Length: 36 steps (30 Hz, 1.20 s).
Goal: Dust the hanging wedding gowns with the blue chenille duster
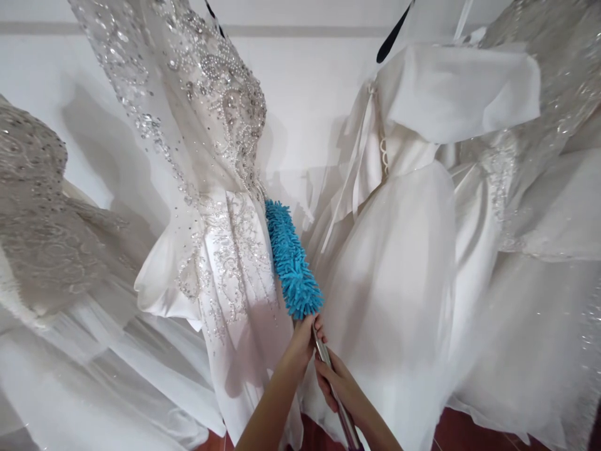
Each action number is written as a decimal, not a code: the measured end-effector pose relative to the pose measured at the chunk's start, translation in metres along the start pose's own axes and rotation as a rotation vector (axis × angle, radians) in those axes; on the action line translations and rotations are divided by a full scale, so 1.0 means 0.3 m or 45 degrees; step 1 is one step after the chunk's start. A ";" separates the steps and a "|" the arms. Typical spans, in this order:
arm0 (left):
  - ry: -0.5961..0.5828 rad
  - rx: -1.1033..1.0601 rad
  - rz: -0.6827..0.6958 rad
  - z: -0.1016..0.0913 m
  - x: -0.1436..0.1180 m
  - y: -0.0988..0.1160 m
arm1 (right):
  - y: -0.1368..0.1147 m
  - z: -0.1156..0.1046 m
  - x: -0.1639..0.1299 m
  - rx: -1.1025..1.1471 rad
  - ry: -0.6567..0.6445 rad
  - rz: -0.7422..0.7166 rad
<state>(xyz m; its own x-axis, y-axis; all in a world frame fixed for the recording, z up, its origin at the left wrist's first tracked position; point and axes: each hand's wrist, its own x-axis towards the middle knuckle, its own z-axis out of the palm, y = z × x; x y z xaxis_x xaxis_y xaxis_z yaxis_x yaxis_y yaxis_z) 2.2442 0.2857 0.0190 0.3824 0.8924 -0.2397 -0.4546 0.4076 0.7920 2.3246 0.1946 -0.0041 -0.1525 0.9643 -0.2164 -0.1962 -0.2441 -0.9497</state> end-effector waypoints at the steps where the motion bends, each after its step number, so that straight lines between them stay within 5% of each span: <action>1: 0.008 -0.003 -0.010 -0.004 0.008 -0.012 | 0.007 -0.004 0.001 -0.006 0.005 0.002; 18: 0.404 -0.149 -0.287 -0.126 0.126 -0.261 | 0.291 -0.089 0.105 -0.015 0.125 0.180; 23: 0.395 -0.190 -0.348 -0.155 0.115 -0.322 | 0.348 -0.106 0.103 -0.035 0.124 0.249; 30: 0.329 -0.135 -0.424 -0.110 0.088 -0.325 | 0.317 -0.124 0.039 -0.006 0.149 0.220; 36: 0.130 -0.087 -0.277 0.014 0.070 -0.205 | 0.182 -0.127 -0.013 0.052 0.160 0.113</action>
<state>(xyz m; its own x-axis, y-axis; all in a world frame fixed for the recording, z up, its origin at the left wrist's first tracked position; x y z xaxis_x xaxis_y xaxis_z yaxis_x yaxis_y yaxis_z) 2.2834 0.2786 -0.0323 0.3954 0.7958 -0.4587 -0.4255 0.6012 0.6764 2.3515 0.1815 -0.0638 -0.0494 0.9434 -0.3278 -0.2268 -0.3302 -0.9162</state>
